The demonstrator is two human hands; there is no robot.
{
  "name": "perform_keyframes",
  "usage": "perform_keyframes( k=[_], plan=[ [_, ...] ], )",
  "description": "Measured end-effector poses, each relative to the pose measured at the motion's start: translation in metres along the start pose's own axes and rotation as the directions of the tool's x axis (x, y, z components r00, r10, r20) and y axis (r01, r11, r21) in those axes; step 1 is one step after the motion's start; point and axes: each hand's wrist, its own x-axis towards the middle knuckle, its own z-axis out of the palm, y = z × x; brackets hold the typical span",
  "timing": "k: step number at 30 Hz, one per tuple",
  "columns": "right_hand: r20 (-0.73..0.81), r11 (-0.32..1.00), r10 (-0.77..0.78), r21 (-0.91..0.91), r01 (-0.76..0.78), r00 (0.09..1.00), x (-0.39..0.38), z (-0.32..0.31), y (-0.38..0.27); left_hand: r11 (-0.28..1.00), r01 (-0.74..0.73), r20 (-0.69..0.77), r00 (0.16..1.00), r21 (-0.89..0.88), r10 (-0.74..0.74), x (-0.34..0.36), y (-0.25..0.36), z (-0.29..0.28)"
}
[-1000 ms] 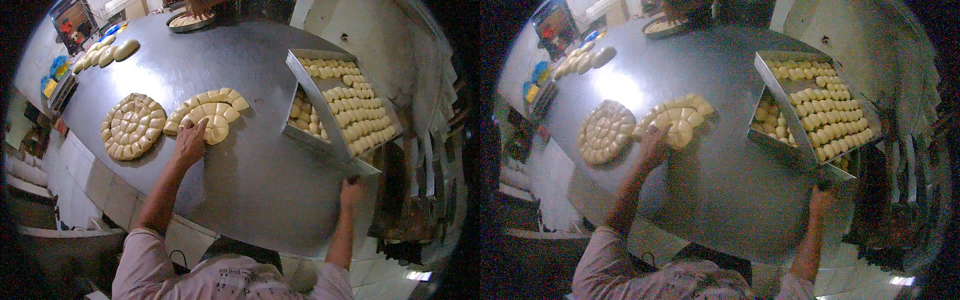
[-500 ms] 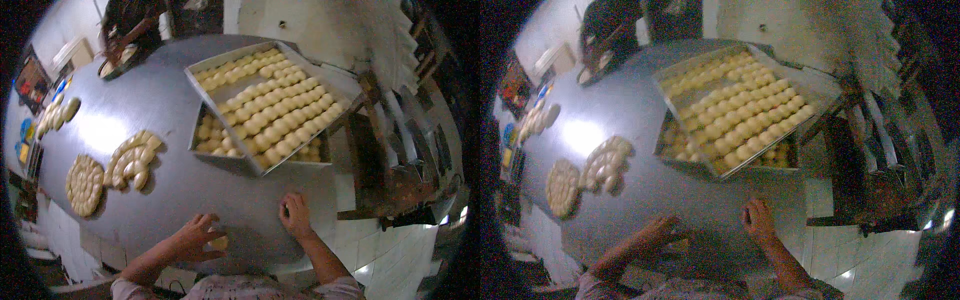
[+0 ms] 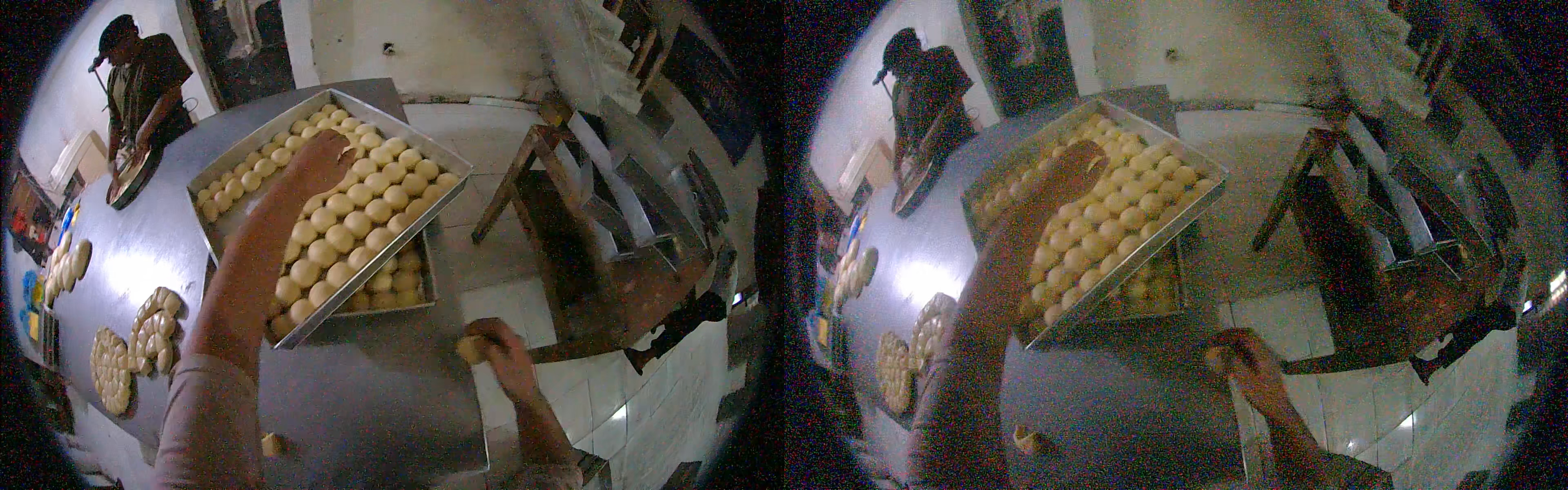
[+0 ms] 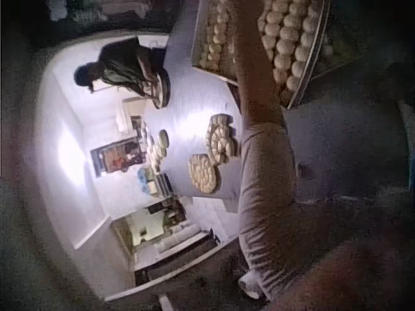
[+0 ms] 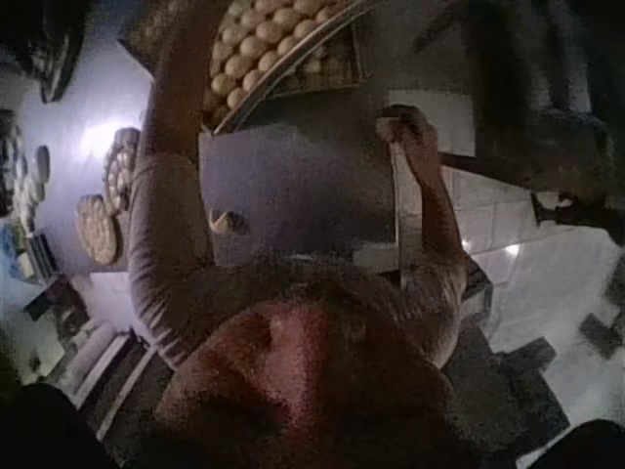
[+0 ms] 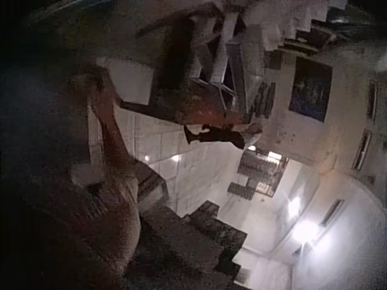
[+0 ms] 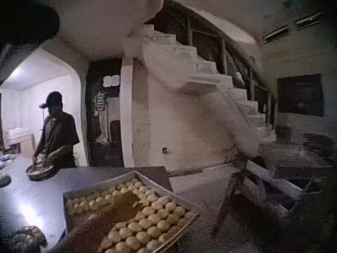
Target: The person shapes small pieces of dough by hand and places them in rows inside a rectangular metal baking pan on a stainless steel table.
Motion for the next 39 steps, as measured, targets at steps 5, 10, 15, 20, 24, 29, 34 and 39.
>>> perform_keyframes(
  k=[5, 10, 15, 20, 24, 29, 34, 39],
  plan=[
    [-0.155, 0.954, -0.276, -0.166, 0.251, 0.948, 0.014, -0.052, -0.048, 0.989, 0.12, 0.029, 0.992, 0.085, -0.122, 0.049, 0.016, 0.067],
    [-0.224, 0.82, -0.569, -0.226, 0.526, 0.791, 0.074, -0.044, -0.108, 0.972, -0.04, 0.203, 0.979, 0.232, -0.008, 0.053, 0.01, 0.067],
    [-0.27, 0.163, -0.962, -0.45, 0.878, 0.04, 0.16, -0.031, -0.195, 0.925, -0.23, 0.32, 0.939, 0.303, 0.128, 0.055, 0.024, 0.051],
    [-0.134, 0.299, -0.946, -0.715, 0.632, 0.296, 0.27, 0.038, -0.178, 0.967, -0.127, 0.272, 0.96, 0.222, 0.063, 0.031, 0.012, 0.055],
    [-0.046, 0.605, -0.645, -0.641, 0.473, 0.763, 0.295, 0.051, -0.1, 0.894, -0.306, 0.44, 0.887, 0.327, 0.143, 0.003, 0.027, -0.002],
    [-0.116, 0.77, -0.615, -0.302, 0.562, 0.78, 0.147, 0.087, -0.148, 0.994, 0.015, -0.124, 0.992, 0.104, -0.002, -0.101, 0.009, -0.119],
    [0.666, 0.618, -0.31, -0.401, 0.676, 0.678, 0.022, 0.198, -0.078, 0.893, 0.345, -0.162, 0.902, -0.287, -0.401, -0.237, 0.027, -0.161],
    [0.844, 0.554, -0.325, -0.196, 0.809, 0.426, -0.064, 0.307, -0.004, 0.802, 0.466, -0.196, 0.805, -0.374, -0.56, -0.378, 0.031, -0.151]
  ],
)
